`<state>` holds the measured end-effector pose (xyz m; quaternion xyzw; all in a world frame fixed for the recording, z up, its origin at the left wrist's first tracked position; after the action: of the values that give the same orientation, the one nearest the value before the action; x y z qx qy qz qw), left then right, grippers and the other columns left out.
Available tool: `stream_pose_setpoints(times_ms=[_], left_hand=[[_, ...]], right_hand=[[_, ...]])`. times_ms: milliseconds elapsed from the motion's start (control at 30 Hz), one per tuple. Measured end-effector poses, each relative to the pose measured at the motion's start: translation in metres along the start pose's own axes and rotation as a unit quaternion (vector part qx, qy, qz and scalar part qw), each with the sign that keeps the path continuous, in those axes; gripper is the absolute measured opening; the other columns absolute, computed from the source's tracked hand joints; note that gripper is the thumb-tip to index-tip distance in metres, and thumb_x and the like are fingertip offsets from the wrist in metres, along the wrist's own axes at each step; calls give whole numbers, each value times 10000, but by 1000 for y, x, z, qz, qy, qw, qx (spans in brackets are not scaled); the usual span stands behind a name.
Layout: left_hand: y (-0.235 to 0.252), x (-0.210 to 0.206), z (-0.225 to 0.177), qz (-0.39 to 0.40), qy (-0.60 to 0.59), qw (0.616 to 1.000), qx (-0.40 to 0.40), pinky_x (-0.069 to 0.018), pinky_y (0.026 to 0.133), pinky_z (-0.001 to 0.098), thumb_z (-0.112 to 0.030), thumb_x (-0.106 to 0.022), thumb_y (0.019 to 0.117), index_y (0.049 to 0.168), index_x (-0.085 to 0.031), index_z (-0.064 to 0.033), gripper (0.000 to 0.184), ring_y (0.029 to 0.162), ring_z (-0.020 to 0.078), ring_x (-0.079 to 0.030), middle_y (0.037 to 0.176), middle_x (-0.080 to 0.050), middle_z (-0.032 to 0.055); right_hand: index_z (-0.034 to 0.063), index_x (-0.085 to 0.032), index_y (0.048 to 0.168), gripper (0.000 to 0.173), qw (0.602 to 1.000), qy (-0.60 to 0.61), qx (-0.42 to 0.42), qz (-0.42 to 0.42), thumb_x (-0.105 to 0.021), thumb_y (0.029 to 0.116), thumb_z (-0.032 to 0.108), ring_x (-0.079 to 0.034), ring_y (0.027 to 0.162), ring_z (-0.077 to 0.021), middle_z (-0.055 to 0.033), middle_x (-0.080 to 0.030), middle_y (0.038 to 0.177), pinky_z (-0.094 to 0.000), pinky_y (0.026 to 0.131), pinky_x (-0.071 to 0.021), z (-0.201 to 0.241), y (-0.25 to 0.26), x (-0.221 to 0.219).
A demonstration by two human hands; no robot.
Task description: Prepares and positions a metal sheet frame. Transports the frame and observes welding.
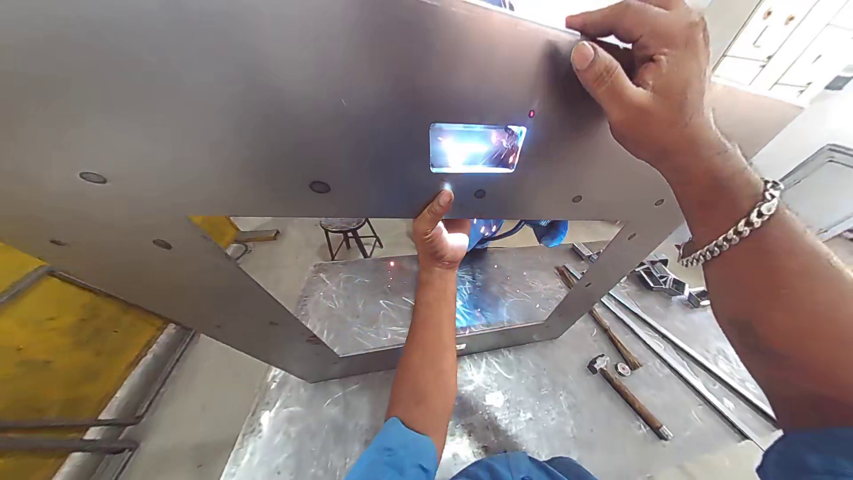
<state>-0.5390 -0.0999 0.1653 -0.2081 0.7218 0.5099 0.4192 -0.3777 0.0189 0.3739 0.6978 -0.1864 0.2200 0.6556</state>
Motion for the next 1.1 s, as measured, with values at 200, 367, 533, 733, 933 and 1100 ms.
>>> stream_pose_setpoints(times_ms=[200,367,533,733,933,1100], left_hand=[[0,0,-1,16,0,1000,-2,-571,966,504,-121,-826,793,1105,-678,-91,347,1062,247,-697,1097,-716,106],[3,1,0,63,-2,998,-6,-557,990,497,-131,-797,837,1125,-682,-74,315,1084,250,-692,1121,-715,115],[5,3,-1,62,-4,998,0,-562,987,491,-126,-806,835,1121,-690,-81,312,1077,242,-697,1115,-721,107],[5,6,1,57,-9,998,0,-565,982,491,-127,-811,833,1126,-686,-70,323,1079,251,-697,1120,-719,116],[6,6,1,63,-11,998,1,-560,987,506,-115,-801,838,1136,-679,-71,325,1088,261,-693,1130,-714,128],[6,7,1,62,-12,998,1,-563,982,503,-117,-806,831,1129,-683,-69,326,1085,261,-694,1129,-715,127]], right_hand=[[147,-749,1231,398,1000,-14,-5,-3,-526,1055,425,-621,1121,-109,-56,-708,1159,-338,994,-460,2,-2,1],[147,-744,1249,387,1000,-8,-1,-1,-474,1080,367,-614,1080,-91,-73,-684,1166,-300,954,-465,3,-2,1],[144,-742,1255,387,1000,-6,6,-1,-436,1095,319,-610,1151,-126,-99,-682,1225,-343,1005,-451,0,-1,-1],[125,-735,1257,381,1000,-10,12,5,-437,1099,302,-615,1145,-114,-98,-682,1227,-311,996,-462,0,0,-3],[129,-726,1274,388,1000,-11,1,11,-441,1096,323,-599,1191,-130,-105,-666,1271,-327,1033,-447,-1,-1,-2],[120,-717,1293,403,1000,-17,2,9,-451,1092,346,-593,1227,-150,-124,-652,1315,-323,1052,-446,-2,-1,-3]])
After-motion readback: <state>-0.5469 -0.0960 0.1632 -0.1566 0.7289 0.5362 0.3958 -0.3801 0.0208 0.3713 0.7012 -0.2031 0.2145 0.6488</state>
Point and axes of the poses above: each hand's wrist, its own y-axis towards the middle knuckle, its own x-axis out of the back of the hand, z = x × y, the point moved 4 cm from there along y, towards the middle knuckle
